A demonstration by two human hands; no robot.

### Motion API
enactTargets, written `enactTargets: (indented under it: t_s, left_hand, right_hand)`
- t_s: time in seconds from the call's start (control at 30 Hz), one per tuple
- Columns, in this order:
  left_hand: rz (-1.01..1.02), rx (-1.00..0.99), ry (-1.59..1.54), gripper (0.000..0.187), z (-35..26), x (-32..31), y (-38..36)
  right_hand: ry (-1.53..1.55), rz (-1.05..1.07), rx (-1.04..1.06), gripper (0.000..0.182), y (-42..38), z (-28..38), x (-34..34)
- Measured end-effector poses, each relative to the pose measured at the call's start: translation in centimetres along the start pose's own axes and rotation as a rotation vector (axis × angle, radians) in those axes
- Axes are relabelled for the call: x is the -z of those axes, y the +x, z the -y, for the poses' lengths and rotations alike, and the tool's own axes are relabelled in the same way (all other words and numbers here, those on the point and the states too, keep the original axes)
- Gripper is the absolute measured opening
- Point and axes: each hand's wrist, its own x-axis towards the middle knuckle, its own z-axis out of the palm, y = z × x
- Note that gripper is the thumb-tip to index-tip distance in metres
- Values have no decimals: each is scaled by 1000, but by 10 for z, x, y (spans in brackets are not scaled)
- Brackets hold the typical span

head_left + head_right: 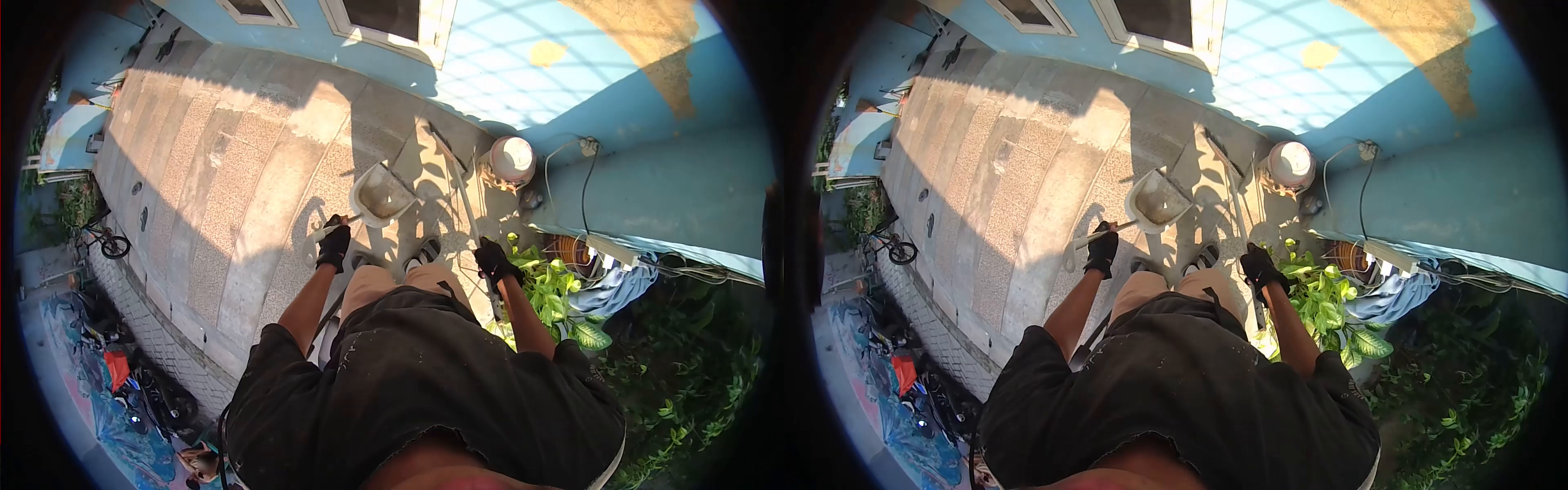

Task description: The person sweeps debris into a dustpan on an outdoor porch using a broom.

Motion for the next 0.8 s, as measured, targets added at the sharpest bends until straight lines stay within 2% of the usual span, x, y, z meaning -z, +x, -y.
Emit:
enactTargets:
  t_s: [0.03, 0.13, 0.2, 0.23, 0.3, 0.33, 0.37, 0.43, 0.5, 0.57, 0.63, 0.7, 0.73, 0.8]
  left_hand:
    - [11, -52, 106, 20, -11, 4, 8]
    - [-36, -208, 3, 20, -42, 6, 26]
    - [-127, -245, -360, 21, -83, 6, 31]
    - [-120, -265, -366, 21, -105, 9, 33]
    - [-151, -188, -273, 22, -143, 14, 40]
    - [-198, -267, -140, 22, -147, 13, 54]
    - [-187, -287, -151, 22, -159, 12, 60]
    - [-212, -291, -187, 23, -182, 9, 71]
    - [-192, -270, -73, 21, -194, 0, 90]
    - [-158, -442, -80, 20, -184, -22, 113]
    - [-13, -542, 113, 19, -210, -23, 110]
    - [224, -642, 132, 22, -223, -29, 116]
    - [250, -651, 133, 22, -227, -36, 119]
    - [584, -663, -289, 28, -223, -50, 129]
  right_hand:
    - [4, -13, 28, 46, 4, 4, 7]
    - [143, -4, 24, 24, -28, 52, 30]
    - [217, 5, 44, 21, -31, 67, 39]
    - [285, 29, 49, 17, -30, 75, 42]
    - [218, 6, 71, 13, -21, 88, 44]
    - [386, 59, 85, 11, -19, 93, 44]
    - [553, 114, 101, 10, -19, 104, 44]
    - [668, 206, 117, 5, -19, 126, 45]
    - [808, 196, 153, 6, -27, 153, 41]
    - [785, 158, 138, 7, -38, 191, 34]
    - [659, 139, 130, 10, -21, 219, 20]
    - [661, 155, 160, 12, -2, 239, 4]
    - [669, 137, 163, 12, 8, 249, -4]
    - [732, 155, 173, 11, 17, 270, -13]
